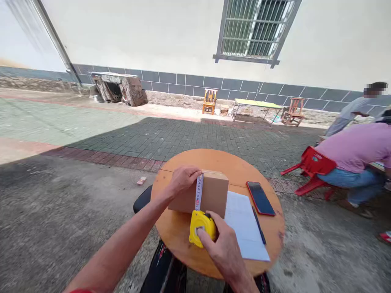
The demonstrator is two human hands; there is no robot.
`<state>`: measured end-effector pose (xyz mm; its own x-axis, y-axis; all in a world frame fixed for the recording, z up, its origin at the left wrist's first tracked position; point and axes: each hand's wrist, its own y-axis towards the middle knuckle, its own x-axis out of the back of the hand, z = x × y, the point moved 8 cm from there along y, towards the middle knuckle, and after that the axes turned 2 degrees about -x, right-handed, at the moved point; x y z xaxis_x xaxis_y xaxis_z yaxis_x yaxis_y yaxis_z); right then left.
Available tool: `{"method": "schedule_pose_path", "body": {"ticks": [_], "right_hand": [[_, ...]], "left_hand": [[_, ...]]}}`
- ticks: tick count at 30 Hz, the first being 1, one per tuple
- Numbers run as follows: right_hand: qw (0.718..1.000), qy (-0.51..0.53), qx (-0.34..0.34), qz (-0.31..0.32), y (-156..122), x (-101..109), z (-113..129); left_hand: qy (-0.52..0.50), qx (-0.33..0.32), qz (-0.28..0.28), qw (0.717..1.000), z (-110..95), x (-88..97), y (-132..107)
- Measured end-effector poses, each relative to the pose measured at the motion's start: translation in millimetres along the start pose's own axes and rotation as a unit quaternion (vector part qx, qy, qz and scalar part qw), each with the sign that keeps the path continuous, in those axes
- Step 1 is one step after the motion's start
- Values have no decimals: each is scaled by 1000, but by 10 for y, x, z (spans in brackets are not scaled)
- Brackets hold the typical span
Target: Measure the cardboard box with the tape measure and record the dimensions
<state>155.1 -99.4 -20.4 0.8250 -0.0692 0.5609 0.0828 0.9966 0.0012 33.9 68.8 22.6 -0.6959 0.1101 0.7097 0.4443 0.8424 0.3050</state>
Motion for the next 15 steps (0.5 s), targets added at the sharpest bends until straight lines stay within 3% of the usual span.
{"method": "schedule_pose_path", "body": {"ticks": [3,6,10,15], "right_hand": [[999,-48,-7,-15,444,102,103],[993,-118,0,-15,774,139,240],[978,-210,9,-10,972,115,434],[954,-301,7,-11,962,44,607]], "left_hand": [[-8,-1,34,999,186,-12,473],[-13,7,84,996,380,-112,781],[-23,30,145,989,602,-352,887],[-37,49,179,982,745,-537,839]]}}
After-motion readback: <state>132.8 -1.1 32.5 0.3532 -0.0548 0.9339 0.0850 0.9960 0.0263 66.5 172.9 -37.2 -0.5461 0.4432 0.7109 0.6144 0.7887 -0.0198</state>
